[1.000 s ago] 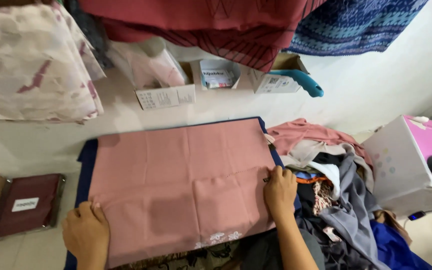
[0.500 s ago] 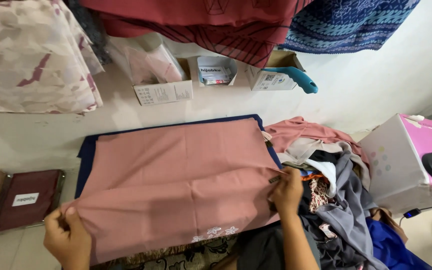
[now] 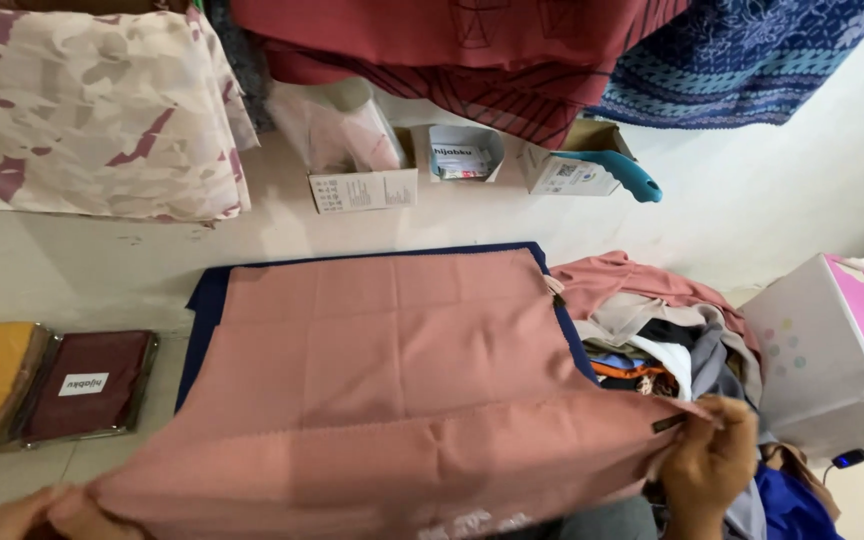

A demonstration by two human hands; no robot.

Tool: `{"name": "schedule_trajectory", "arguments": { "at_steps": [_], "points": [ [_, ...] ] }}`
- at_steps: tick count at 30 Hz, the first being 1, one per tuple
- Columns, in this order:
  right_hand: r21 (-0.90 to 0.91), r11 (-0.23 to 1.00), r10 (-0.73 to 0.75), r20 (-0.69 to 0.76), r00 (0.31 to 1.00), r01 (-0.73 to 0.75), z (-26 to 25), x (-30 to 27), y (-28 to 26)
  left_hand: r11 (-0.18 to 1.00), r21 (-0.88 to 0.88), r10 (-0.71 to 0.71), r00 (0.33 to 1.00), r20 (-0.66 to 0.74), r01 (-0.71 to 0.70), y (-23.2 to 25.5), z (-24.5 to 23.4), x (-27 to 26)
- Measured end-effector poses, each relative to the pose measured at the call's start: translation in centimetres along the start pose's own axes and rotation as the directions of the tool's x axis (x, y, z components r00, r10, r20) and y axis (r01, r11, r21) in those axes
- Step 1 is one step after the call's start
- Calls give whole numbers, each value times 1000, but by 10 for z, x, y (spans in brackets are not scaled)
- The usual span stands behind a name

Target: Cleaning hijabs with a lint roller and folding them neatly for organization.

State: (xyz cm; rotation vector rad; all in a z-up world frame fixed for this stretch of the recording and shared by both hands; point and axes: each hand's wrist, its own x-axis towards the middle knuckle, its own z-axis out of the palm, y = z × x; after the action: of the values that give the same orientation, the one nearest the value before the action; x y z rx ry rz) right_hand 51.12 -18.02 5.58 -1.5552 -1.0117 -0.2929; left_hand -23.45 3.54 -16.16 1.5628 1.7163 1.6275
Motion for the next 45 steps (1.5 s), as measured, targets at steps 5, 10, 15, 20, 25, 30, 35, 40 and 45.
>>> {"name": "schedule_trajectory", "arguments": {
  "at_steps": [5,10,15,20,25,30,35,40,45],
  "points": [
    [-65,994,-76,91,993,82,43,46,8,932,121,361,910,-206,-342,273,83,-22],
    [-130,989,118,381,917,-73,152,67,70,926,303,228,973,27,-225,240,149,33],
    [-349,932,247,409,878,-99,215,83,84,849,498,108,980,168,-179,182,201,64],
    [-263,956,243,476,845,-127,266,121,109,734,596,332,938,103,-325,166,233,104],
    [-339,920,345,468,813,-196,300,128,113,853,521,-145,970,197,21,186,258,122],
    [-257,963,178,386,905,-80,303,116,126,766,612,140,980,140,-197,158,269,103],
    [-217,950,293,388,874,-223,300,119,117,708,684,112,984,137,-175,154,268,102],
    [-217,928,367,387,846,-304,299,119,114,731,672,35,991,133,-116,161,266,103],
    [-177,902,431,407,805,-393,294,123,107,722,688,-20,992,123,-70,160,266,103]
  ]
}}
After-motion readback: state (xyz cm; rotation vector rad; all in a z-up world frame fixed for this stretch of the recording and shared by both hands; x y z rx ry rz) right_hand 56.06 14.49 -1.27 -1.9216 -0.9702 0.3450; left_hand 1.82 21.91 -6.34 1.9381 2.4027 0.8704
